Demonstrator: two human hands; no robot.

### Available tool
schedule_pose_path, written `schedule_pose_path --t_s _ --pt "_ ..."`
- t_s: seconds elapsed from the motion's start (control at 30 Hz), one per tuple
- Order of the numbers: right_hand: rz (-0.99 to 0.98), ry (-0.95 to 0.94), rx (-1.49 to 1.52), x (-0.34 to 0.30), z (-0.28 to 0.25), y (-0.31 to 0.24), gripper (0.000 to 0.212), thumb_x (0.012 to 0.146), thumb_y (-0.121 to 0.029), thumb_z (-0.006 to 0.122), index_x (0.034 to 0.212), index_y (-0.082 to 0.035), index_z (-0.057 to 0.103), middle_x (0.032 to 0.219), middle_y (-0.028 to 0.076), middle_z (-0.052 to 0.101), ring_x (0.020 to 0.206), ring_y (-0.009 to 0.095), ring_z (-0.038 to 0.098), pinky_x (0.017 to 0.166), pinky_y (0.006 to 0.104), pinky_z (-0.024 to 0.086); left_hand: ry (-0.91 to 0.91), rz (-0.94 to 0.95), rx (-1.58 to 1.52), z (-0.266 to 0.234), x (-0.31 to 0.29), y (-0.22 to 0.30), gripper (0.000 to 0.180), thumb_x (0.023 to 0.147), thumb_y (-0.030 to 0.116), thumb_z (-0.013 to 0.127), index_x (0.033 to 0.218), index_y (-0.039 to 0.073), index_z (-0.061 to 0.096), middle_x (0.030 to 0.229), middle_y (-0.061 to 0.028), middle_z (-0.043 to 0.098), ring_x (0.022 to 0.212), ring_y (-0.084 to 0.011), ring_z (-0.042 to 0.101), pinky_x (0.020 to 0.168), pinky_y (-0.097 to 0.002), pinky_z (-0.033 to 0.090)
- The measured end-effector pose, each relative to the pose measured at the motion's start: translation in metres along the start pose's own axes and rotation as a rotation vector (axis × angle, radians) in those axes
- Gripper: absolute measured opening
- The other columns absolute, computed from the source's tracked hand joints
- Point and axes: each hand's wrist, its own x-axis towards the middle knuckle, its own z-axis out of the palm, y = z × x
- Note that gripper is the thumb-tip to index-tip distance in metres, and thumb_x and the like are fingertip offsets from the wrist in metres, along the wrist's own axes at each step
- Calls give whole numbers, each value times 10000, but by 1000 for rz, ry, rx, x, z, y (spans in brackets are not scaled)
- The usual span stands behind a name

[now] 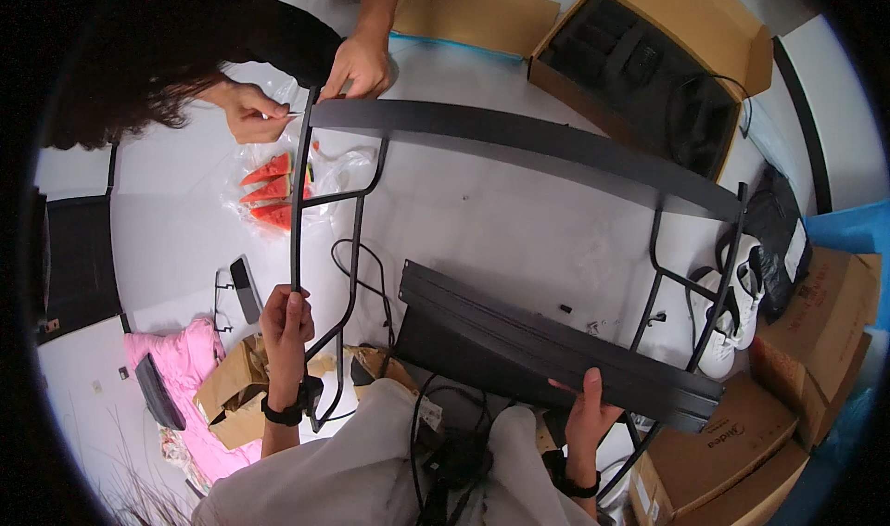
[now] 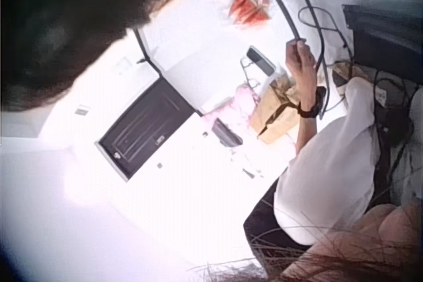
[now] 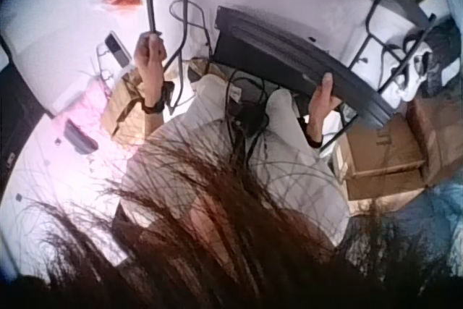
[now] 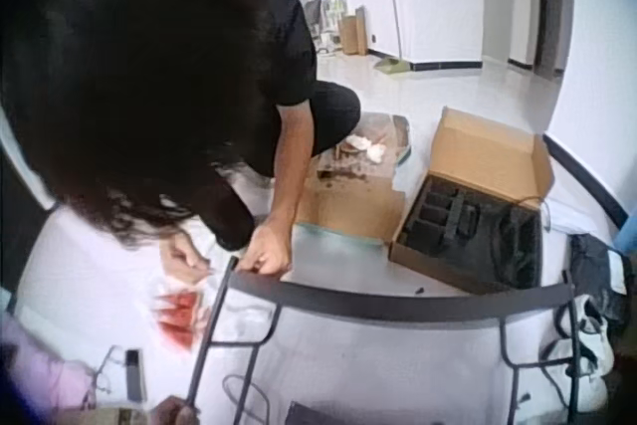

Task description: Assembling a black metal and wood multi-tier shelving unit or printer stand.

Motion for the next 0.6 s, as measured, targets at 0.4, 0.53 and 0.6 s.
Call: schedule_pose_path --t_s 0.4,0.53,0.6 --pt "110 -166 80 4 5 -5 389 1001 -188 543 1376 -134 458 1267 71 586 1066 201 628 715 419 618 -75 -8 -35 -3 -3 2 185 1034 170 482 1000 -2 541 657 22 429 540 -46 332 491 -213 274" --pt "118 -182 88 4 4 0 373 1005 -179 532 1368 -119 468 1264 80 589 1069 205 633 724 415 625 -122 76 153 -19 -10 -4 195 1030 164 490 1025 -15 566 744 -20 535 678 -83 477 631 -228 385" --pt "110 -210 75 4 -1 3 367 1007 -176 527 1364 -114 471 1265 82 589 1067 207 635 728 413 627 -117 61 170 -30 -17 -10 191 1024 153 500 1024 -22 576 791 -31 570 741 -96 518 697 -236 420"
